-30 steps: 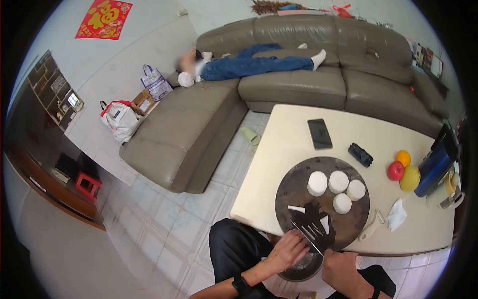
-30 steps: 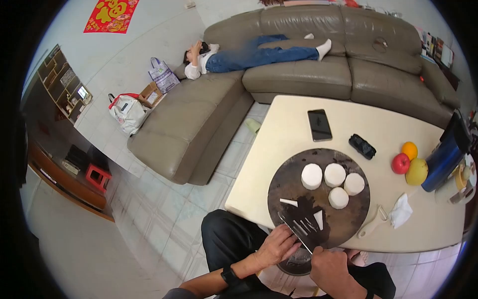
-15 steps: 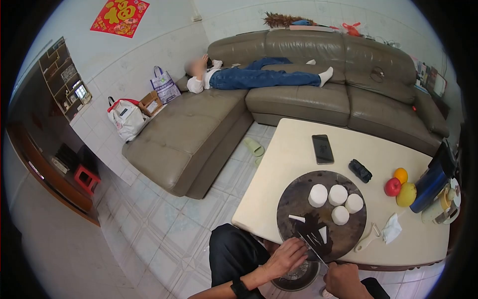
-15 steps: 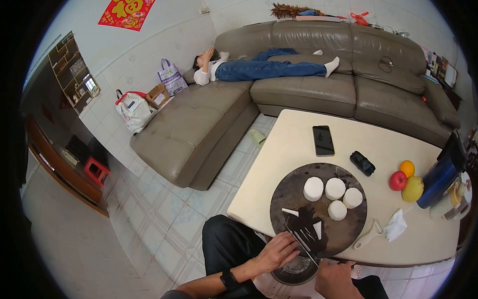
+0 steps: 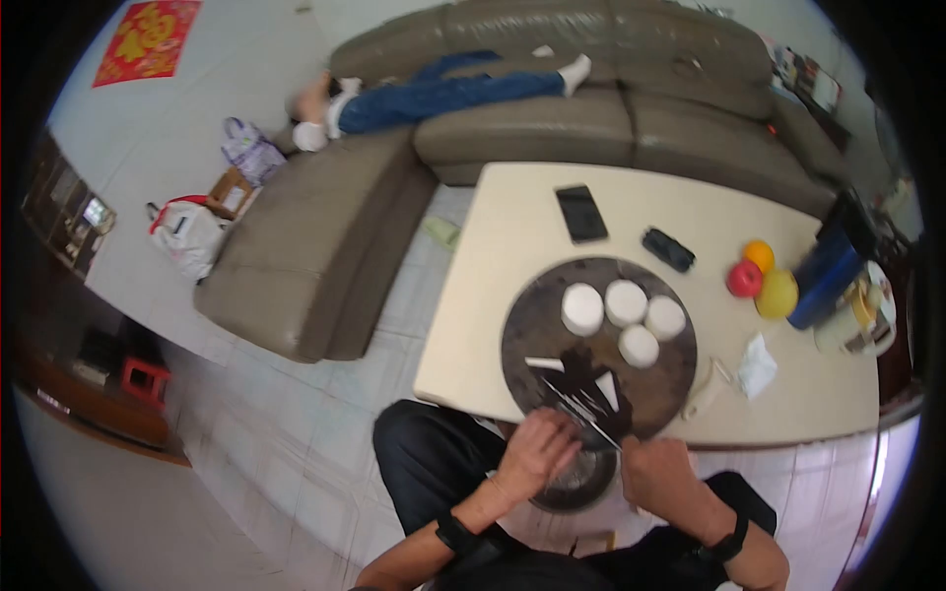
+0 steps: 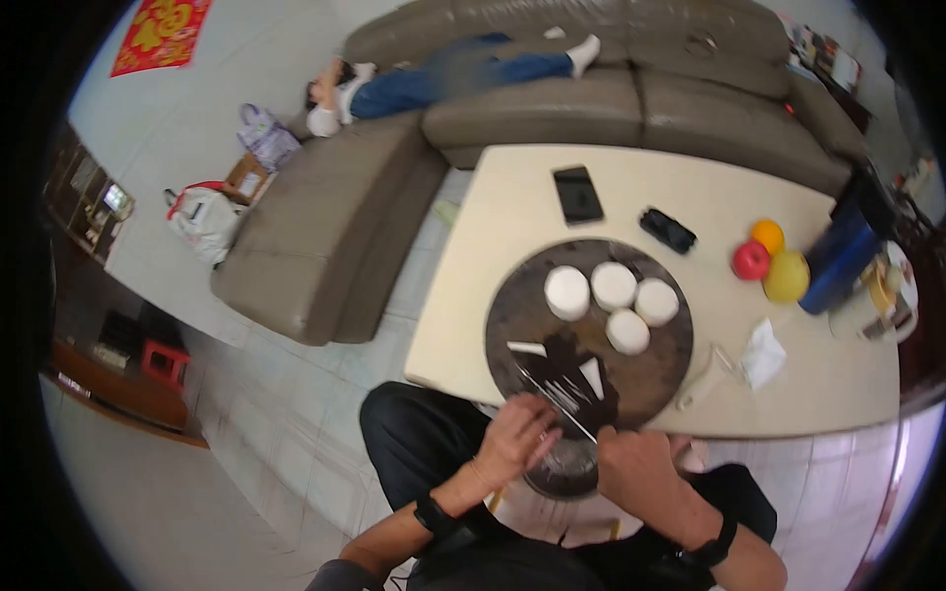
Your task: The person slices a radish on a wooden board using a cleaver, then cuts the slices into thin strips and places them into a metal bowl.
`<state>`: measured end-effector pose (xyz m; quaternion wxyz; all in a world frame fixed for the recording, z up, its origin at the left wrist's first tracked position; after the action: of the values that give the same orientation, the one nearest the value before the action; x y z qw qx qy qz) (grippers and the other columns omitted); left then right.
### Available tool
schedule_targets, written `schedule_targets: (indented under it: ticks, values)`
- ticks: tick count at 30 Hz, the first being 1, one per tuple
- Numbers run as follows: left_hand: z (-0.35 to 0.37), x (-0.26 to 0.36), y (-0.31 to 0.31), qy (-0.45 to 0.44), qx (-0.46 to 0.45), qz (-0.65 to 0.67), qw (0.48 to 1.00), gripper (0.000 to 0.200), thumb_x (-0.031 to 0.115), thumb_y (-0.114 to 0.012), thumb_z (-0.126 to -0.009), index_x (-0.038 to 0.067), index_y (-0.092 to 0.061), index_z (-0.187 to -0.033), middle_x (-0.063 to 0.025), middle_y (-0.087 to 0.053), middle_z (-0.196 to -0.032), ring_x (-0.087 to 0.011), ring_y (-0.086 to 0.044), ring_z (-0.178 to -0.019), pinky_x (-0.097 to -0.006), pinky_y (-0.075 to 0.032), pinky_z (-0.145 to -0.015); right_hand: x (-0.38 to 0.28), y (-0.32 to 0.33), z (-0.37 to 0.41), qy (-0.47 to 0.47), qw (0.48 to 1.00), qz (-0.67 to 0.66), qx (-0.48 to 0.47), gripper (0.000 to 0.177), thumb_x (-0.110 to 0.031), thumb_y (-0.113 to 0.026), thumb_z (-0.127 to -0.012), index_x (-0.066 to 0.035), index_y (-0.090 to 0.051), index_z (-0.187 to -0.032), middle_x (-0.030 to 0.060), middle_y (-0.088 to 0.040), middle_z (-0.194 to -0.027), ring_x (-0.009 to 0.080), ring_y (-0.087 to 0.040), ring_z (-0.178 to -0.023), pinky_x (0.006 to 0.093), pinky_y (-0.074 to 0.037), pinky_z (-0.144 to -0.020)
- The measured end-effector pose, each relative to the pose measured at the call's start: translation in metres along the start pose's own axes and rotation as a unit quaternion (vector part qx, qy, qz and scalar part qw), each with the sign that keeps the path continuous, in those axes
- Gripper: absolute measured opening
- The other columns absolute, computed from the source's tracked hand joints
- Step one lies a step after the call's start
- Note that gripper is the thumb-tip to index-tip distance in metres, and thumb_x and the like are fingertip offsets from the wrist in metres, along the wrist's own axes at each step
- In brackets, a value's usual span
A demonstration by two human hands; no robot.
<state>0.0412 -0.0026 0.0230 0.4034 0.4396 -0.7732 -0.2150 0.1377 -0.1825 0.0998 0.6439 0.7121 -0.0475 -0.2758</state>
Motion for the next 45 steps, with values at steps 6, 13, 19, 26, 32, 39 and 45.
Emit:
schedule_targets:
  ticks: [6, 13, 19, 26, 32, 39, 45]
  values:
    - [-0.003, 0.002, 0.000, 0.009, -0.010, -0.009, 1.000, 0.035, 0.005, -0.079, -0.068, -0.002, -0.063, -0.099, -0.0154, -0.058, -0.101, -0.0353, -0.059, -0.099, -0.0443, -0.050, -0.087, -0.001, 0.011, 0.010, 0.008, 0.999, -0.030, 0.010, 0.005, -0.001, -0.058, -0.070, -0.001, -0.053, -0.071, 0.0161, -0.056, -0.052, 0.0335, -0.060, -0.048, 0.0428, -0.045, -0.048]
    - [-0.001, 0.002, -0.001, 0.024, -0.022, -0.028, 0.999, 0.034, 0.007, -0.077, -0.070, -0.004, -0.064, -0.099, -0.0153, -0.059, -0.102, -0.0343, -0.057, -0.102, -0.0460, -0.047, -0.092, -0.001, 0.014, 0.012, 0.021, 0.999, -0.022, -0.031, 0.006, -0.002, -0.059, -0.070, 0.001, -0.056, -0.074, 0.0154, -0.059, -0.055, 0.0307, -0.064, -0.052, 0.0405, -0.048, -0.048]
    - [0.000, 0.004, -0.001, 0.032, -0.040, -0.039, 0.998, 0.033, 0.007, -0.077, -0.071, -0.004, -0.064, -0.099, -0.0160, -0.059, -0.102, -0.0351, -0.057, -0.102, -0.0469, -0.047, -0.093, -0.013, 0.006, -0.008, 0.019, 0.999, -0.020, -0.028, 0.009, -0.002, -0.061, -0.069, 0.002, -0.057, -0.075, 0.0179, -0.062, -0.061, 0.0327, -0.065, -0.055, 0.0403, -0.053, -0.053]
    - [-0.004, 0.005, 0.000, 0.032, -0.023, -0.026, 0.999, 0.034, 0.005, -0.077, -0.072, -0.002, -0.064, -0.102, -0.0152, -0.060, -0.108, -0.0337, -0.059, -0.104, -0.0463, -0.048, -0.093, 0.006, 0.008, 0.000, -0.034, 0.999, -0.030, -0.022, 0.009, -0.003, -0.061, -0.069, 0.002, -0.056, -0.074, 0.0186, -0.060, -0.058, 0.0343, -0.064, -0.053, 0.0428, -0.051, -0.052]
    - [0.000, 0.003, -0.003, 0.031, -0.007, -0.019, 0.999, 0.035, 0.006, -0.078, -0.071, -0.002, -0.064, -0.102, -0.0156, -0.061, -0.107, -0.0346, -0.059, -0.104, -0.0477, -0.048, -0.096, 0.007, 0.017, 0.010, 0.001, 0.999, -0.051, 0.003, 0.007, -0.003, -0.060, -0.071, 0.000, -0.055, -0.071, 0.0186, -0.058, -0.054, 0.0348, -0.061, -0.049, 0.0438, -0.048, -0.050]
    - [0.000, 0.003, -0.002, 0.026, -0.012, -0.027, 0.999, 0.035, 0.007, -0.077, -0.071, -0.003, -0.064, -0.101, -0.0154, -0.061, -0.106, -0.0336, -0.059, -0.104, -0.0467, -0.047, -0.095, 0.004, 0.015, 0.013, 0.000, 0.998, -0.046, -0.048, 0.006, -0.003, -0.060, -0.072, 0.000, -0.055, -0.073, 0.0184, -0.059, -0.056, 0.0338, -0.064, -0.053, 0.0428, -0.049, -0.050]
    - [0.004, 0.001, -0.004, 0.027, -0.013, -0.034, 0.999, 0.033, 0.007, -0.078, -0.070, -0.003, -0.064, -0.099, -0.0157, -0.061, -0.101, -0.0342, -0.059, -0.100, -0.0467, -0.048, -0.094, -0.010, 0.010, -0.004, -0.006, 0.998, -0.045, -0.049, 0.008, -0.003, -0.060, -0.069, 0.001, -0.056, -0.076, 0.0191, -0.062, -0.061, 0.0335, -0.066, -0.057, 0.0423, -0.050, -0.051]
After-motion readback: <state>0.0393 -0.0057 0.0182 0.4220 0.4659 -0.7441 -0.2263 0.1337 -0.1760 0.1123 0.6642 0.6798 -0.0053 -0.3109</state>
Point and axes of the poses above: each hand's wrist, its own z-axis away from the middle knuckle, its own y-axis out of the back of the hand, x = y × z, the point moved 1 cm from there along -z, towards the middle knuckle
